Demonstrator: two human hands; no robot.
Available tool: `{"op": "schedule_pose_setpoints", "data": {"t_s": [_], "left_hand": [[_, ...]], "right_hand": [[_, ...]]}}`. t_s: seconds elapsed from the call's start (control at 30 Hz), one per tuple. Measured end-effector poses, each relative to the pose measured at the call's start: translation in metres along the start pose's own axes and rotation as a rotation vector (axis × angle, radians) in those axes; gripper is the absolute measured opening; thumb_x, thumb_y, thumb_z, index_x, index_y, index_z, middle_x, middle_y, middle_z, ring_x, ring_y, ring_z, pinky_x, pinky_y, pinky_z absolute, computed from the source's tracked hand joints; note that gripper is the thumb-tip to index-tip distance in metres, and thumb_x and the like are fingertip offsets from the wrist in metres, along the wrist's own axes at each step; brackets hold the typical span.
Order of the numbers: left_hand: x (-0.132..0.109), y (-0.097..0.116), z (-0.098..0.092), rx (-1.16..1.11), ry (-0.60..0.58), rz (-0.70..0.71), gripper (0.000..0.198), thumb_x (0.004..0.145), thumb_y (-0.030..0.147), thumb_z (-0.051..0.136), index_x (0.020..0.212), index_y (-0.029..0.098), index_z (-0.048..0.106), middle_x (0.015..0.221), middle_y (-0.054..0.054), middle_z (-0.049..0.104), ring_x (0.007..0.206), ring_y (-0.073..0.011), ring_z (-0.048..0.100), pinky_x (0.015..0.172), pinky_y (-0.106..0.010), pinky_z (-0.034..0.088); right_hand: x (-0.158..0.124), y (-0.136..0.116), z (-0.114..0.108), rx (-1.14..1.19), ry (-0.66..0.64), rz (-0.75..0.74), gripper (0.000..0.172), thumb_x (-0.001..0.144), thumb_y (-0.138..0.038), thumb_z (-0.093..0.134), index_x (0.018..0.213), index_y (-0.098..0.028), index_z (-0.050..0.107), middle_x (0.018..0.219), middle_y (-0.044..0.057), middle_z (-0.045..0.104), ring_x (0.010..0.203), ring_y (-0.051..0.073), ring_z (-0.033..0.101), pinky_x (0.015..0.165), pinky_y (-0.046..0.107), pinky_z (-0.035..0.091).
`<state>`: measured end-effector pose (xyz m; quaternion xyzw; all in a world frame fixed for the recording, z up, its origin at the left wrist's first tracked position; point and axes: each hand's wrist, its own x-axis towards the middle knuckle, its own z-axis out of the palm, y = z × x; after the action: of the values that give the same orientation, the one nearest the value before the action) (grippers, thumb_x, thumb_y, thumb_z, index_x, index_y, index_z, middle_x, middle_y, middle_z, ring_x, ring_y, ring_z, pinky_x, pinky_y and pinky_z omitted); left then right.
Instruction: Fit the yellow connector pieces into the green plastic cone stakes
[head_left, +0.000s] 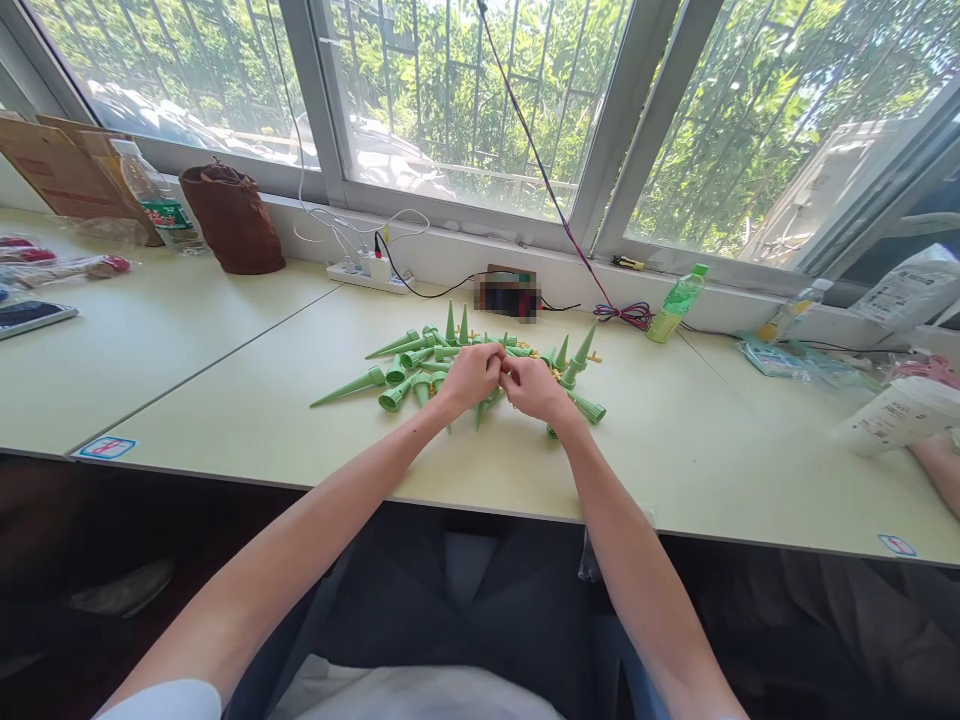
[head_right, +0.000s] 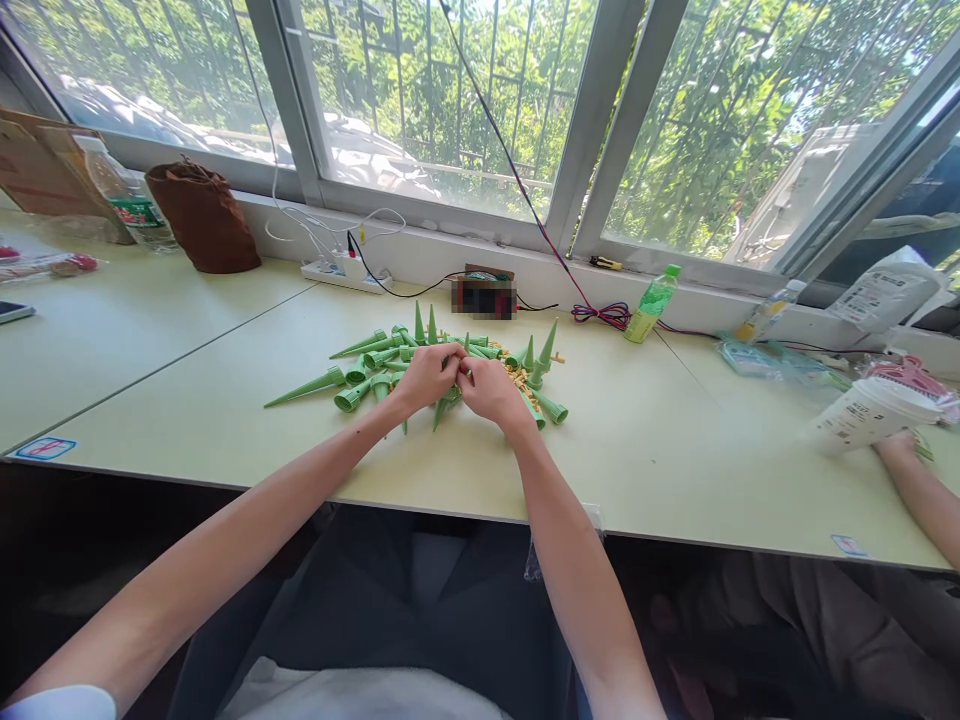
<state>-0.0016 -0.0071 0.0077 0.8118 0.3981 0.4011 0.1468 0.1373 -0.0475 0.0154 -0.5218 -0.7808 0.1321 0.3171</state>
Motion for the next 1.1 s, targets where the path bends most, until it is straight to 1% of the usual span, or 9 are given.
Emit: {"op": "schedule_pose_setpoints", "data": {"t_s": [0.27, 0.57, 0.77, 1.1], "left_hand": [[0.0002, 0.0026, -0.0015, -0.019, -0.012, -0.018, 0.028, 0.080, 0.015, 0.038, 0.071, 0.018, 0.065, 0.069, -0.003, 0.065, 0.063, -0.0152, 0.052, 0.061, -0.026, 0.037], [-0.0004, 0.0010, -0.0011, -0.021, -0.013, -0.008, 0.029, 0.081, 0.015, 0.038, 0.072, 0.018, 0.065, 0.067, -0.002, 0.064, 0.062, -0.0154, 0.051, 0.061, -0.027, 0.038], [0.0001, 0.0016, -0.0009, -0.012, -0.017, -0.014, 0.030, 0.081, 0.016, 0.037, 0.072, 0.018, 0.066, 0.067, -0.003, 0.064, 0.062, -0.0153, 0.051, 0.061, -0.026, 0.038], [0.0000, 0.0014, -0.0010, -0.010, -0.024, -0.014, 0.030, 0.081, 0.015, 0.038, 0.073, 0.018, 0.066, 0.068, -0.003, 0.065, 0.063, -0.0157, 0.052, 0.060, -0.026, 0.037]], "right_hand": [[0.0001, 0.0018, 0.0009, 0.008, 0.006, -0.007, 0.018, 0.082, -0.018, 0.042, 0.066, -0.021, 0.050, 0.059, 0.001, 0.053, 0.057, 0.016, 0.046, 0.058, 0.028, 0.033], [0.0004, 0.0015, 0.0007, 0.006, 0.008, -0.012, 0.020, 0.083, -0.018, 0.043, 0.063, -0.021, 0.046, 0.058, 0.000, 0.052, 0.056, 0.015, 0.046, 0.057, 0.028, 0.033], [-0.0001, 0.0008, 0.0005, 0.005, 0.002, -0.006, 0.019, 0.083, -0.018, 0.042, 0.065, -0.021, 0.048, 0.058, 0.000, 0.053, 0.057, 0.016, 0.047, 0.058, 0.028, 0.034], [-0.0001, 0.0014, 0.0008, -0.007, 0.005, 0.001, 0.019, 0.083, -0.019, 0.042, 0.065, -0.021, 0.050, 0.061, 0.001, 0.053, 0.059, 0.016, 0.046, 0.059, 0.028, 0.034]]}}
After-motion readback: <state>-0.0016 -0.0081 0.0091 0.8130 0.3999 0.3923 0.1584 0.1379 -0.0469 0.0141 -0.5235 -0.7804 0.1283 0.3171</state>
